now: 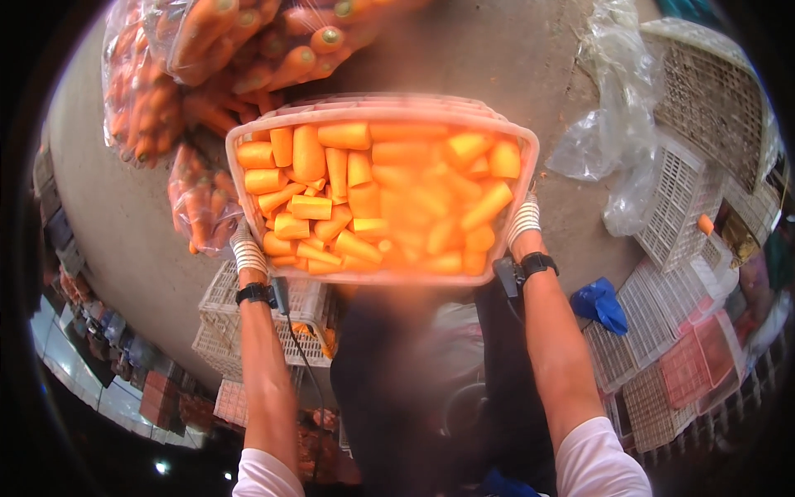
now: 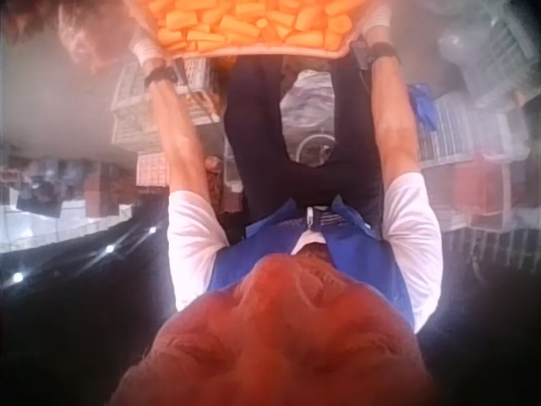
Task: The person scrapes carrots using a hand tool while sitting on the ground, places the carrots into a plastic bin, and then lifts and moves the bin.
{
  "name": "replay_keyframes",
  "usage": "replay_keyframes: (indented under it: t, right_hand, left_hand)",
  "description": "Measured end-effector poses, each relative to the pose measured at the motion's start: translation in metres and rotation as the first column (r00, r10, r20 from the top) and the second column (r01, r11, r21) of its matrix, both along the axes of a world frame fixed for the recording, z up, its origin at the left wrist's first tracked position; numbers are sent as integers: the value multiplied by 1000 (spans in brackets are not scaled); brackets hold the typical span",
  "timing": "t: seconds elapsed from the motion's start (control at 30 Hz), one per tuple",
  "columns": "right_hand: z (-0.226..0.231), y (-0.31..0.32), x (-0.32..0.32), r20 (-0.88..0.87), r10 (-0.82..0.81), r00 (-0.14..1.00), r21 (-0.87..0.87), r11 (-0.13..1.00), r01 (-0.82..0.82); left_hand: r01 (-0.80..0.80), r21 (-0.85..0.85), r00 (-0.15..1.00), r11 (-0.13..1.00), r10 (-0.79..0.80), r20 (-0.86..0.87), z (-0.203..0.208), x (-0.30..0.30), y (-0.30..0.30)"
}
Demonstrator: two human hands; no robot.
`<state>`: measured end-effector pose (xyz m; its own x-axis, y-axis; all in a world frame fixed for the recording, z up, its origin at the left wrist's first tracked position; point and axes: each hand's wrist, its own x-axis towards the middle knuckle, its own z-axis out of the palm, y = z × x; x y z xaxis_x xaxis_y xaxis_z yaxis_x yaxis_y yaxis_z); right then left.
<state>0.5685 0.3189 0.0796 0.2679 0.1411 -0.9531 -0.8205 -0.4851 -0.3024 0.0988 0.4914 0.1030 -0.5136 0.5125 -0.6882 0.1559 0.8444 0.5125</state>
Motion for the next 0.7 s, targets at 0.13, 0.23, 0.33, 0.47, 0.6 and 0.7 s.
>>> replay_keyframes:
  t: [0.13, 0.23, 0.33, 0.47, 0.6, 0.7]
  right_hand:
    - [1, 7, -14, -51, -79, 996, 29, 996, 80]
    - [-4, -9, 10, -18, -129, 991, -6, 992, 129]
    - [-11, -8, -5, -62, -49, 997, 35, 998, 51]
    - [-44, -35, 4, -141, -5, 990, 110, 994, 21]
    - [-40, -32, 2, -191, 38, 981, 206, 978, 2]
    - [-24, -9, -3, -119, 52, 992, 111, 993, -39]
  left_hand:
    - [290, 116, 939, 950, -259, -225, 32, -18, -6]
    - [347, 245, 938, 905, -334, -96, 75, 91, -6]
    - [683, 204, 710, 701, -703, 39, 61, 119, -45]
    - [949, 60, 316, 310, -927, -202, 13, 182, -71]
    - [942, -147, 285, 303, -949, -133, 39, 217, -58]
    - [928, 55, 371, 370, -892, -257, 22, 189, -81]
